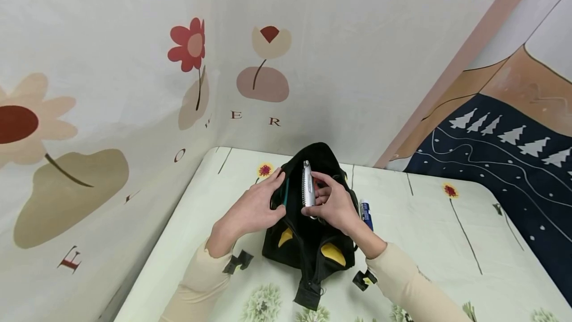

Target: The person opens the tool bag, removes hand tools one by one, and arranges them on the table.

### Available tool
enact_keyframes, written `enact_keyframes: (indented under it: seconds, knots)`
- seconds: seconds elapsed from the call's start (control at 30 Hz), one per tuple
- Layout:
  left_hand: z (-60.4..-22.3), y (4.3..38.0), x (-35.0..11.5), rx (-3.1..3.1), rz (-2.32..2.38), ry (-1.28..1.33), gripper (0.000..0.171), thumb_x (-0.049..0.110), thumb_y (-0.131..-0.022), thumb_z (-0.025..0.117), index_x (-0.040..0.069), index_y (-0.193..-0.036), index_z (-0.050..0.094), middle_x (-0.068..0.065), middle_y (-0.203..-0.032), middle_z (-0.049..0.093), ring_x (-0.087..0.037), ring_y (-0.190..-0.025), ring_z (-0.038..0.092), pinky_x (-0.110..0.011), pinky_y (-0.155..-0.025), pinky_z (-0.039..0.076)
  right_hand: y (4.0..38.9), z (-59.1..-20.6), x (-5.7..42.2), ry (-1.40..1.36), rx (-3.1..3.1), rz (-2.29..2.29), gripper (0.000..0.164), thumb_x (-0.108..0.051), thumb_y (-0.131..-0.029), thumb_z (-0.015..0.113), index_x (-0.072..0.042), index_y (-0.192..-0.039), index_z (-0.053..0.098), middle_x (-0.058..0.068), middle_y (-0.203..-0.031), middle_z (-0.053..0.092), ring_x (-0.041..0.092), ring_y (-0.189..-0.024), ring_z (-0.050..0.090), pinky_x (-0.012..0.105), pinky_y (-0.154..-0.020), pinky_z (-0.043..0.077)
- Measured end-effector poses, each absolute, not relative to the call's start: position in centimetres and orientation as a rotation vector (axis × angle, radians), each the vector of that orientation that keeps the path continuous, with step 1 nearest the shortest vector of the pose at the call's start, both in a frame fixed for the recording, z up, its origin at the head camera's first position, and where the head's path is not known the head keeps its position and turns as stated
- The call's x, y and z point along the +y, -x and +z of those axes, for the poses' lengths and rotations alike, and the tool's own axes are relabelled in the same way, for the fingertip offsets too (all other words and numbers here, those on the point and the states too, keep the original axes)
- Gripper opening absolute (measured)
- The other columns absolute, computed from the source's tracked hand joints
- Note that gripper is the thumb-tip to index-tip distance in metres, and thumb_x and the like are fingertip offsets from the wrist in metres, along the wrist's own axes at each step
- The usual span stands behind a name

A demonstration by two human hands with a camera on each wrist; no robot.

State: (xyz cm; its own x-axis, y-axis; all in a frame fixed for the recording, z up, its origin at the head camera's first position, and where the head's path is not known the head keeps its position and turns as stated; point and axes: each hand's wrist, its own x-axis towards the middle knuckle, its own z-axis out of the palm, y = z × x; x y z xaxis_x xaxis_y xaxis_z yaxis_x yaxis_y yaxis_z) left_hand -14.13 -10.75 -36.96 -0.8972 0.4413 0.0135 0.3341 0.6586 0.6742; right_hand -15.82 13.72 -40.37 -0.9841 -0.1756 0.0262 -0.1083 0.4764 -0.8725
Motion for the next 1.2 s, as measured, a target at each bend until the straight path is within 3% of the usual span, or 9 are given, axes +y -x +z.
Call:
enact_keyframes:
  seconds: [0.67, 0.9, 1.2]
  knots:
    - [-37.1, 14.1, -10.7, 2.722, 1.073, -0.63, 0.078, 0.014, -0.103, 0.065, 0.0, -0.173, 0.033, -0.015, -0.183, 0.024, -0.045, -0.163, 0.034, -0.062, -0.126, 0.037, 14.4, -39.6, 14.0, 0.327, 2.681, -1.616, 0.098, -0.001, -0.079, 0.098, -0.012, -0.165, 0.053, 0.019, -0.132, 0.073, 0.024, -0.099, 0.071, 0.032, -0.087, 0.058]
    - [-37.2, 14.0, -10.7, 2.725, 1.076, -0.631, 0.078, 0.014, -0.103, 0.065, 0.0, -0.173, 0.034, -0.015, -0.183, 0.025, -0.046, -0.161, 0.036, -0.063, -0.125, 0.038, 13.8, -39.1, 14.1, 0.307, 2.705, -1.633, 0.098, -0.001, -0.079, 0.098, -0.013, -0.165, 0.053, 0.018, -0.123, 0.076, 0.026, -0.098, 0.071, 0.032, -0.084, 0.059]
    - [-37.2, 14.1, -10.8, 2.728, 1.073, -0.645, 0.078, 0.014, -0.102, 0.064, 0.0, -0.173, 0.034, -0.016, -0.183, 0.024, -0.045, -0.159, 0.041, -0.058, -0.116, 0.047, 13.0, -39.4, 14.9, 0.293, 2.673, -1.71, 0.096, 0.002, -0.081, 0.096, -0.013, -0.165, 0.052, 0.021, -0.124, 0.075, 0.028, -0.101, 0.072, 0.032, -0.084, 0.065]
